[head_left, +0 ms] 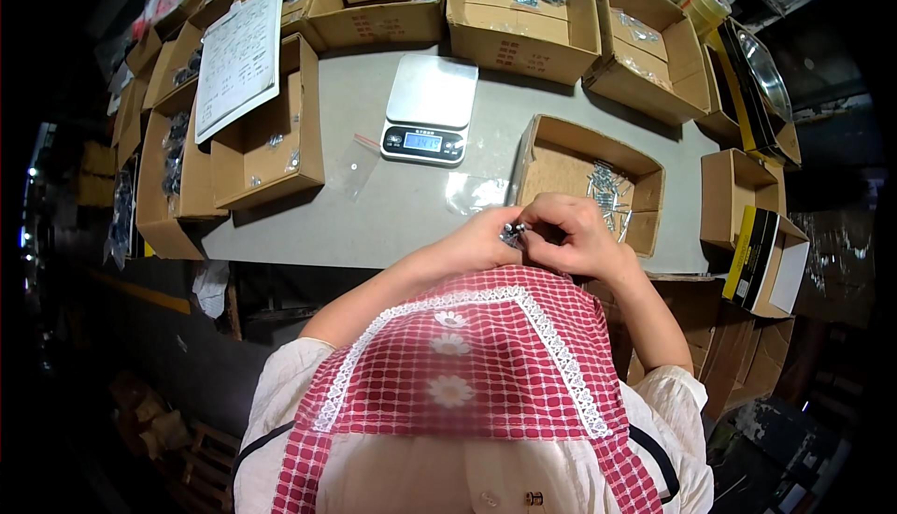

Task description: The person sorts various metal hardware components into different plastic bags and cardboard boxes, occasionally checking a clipboard for instructions.

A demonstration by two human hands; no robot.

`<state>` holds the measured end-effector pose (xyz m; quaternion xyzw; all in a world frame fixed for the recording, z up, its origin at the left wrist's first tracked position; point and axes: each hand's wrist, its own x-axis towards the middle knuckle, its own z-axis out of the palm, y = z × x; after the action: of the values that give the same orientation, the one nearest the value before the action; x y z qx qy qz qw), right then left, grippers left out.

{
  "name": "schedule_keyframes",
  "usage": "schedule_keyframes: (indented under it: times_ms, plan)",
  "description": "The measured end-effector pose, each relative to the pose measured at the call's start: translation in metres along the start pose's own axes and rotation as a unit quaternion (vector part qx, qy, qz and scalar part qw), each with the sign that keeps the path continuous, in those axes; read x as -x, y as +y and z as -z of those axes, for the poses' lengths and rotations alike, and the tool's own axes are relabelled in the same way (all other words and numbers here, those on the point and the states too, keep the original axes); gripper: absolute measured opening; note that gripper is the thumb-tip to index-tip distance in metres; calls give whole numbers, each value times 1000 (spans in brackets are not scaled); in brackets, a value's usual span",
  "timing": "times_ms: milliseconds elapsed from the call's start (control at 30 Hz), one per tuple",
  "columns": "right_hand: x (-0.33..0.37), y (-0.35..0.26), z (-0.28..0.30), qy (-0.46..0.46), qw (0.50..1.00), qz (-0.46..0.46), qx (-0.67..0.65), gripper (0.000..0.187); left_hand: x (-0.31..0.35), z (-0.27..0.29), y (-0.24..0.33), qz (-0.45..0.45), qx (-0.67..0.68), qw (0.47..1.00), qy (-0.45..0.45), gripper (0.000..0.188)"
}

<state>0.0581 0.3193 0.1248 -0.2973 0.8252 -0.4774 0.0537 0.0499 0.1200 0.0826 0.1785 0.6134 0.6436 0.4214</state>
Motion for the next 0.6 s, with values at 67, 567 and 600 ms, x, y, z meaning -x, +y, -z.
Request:
schedule_keyframes:
  times_ms: [67, 567, 600]
  plan:
    - [0, 1, 0, -2, 1000, 0, 0, 10, 0, 0, 0, -8, -3, 1000, 0, 49]
    - [3, -6, 20, -37, 999, -1, 19, 23, 1, 1, 5, 3, -47, 999, 12, 50]
    - [5, -8, 22, -53, 998, -11, 26, 23, 1, 2, 8, 14, -68, 998, 9, 50]
